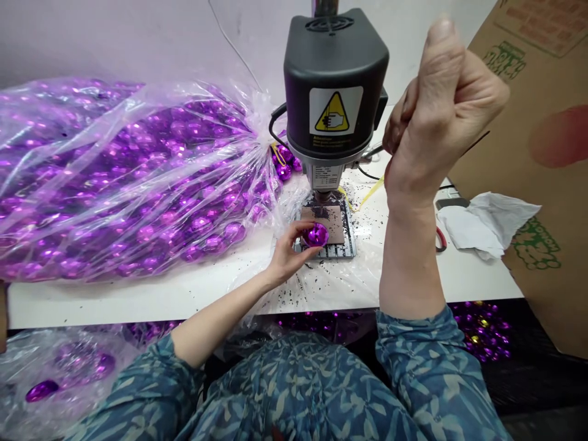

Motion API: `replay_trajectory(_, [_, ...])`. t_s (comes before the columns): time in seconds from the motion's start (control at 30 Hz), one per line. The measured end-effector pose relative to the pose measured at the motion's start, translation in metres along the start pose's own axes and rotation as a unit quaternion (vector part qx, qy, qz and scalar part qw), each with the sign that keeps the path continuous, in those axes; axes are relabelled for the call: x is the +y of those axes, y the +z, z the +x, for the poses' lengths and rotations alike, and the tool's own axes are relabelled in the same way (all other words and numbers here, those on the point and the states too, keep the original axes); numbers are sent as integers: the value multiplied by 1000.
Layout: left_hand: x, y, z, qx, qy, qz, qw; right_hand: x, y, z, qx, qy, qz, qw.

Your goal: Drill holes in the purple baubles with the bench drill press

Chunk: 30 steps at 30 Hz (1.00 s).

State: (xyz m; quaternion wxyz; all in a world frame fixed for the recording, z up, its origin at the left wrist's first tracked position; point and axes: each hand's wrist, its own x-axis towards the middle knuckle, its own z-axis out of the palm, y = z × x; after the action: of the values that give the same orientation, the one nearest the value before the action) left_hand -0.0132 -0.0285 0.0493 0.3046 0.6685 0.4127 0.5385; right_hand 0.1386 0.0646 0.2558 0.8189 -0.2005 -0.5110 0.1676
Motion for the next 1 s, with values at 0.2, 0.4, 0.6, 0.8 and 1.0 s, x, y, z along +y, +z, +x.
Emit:
replay_trajectory(0.2, [46, -11, -57, -344, 101, 71, 931, 7, 0, 2, 9, -26, -31, 999])
replay_trajectory(0.4, [53, -5, -87, -440, 195, 173, 859, 8, -1, 3, 8, -35, 7, 999])
replay_trajectory(0.6, [37, -2, -49, -401, 140, 90, 901, 8, -2, 4, 16, -12, 40, 999])
replay_trajectory(0.8, [-29, -38, 93, -110, -7, 226, 968, 8, -3, 2, 11, -7, -15, 1000])
replay_trajectory(1.0, [-70, -64, 162, -32, -171, 408, 896, 9, -3, 1, 18, -17, -53, 998])
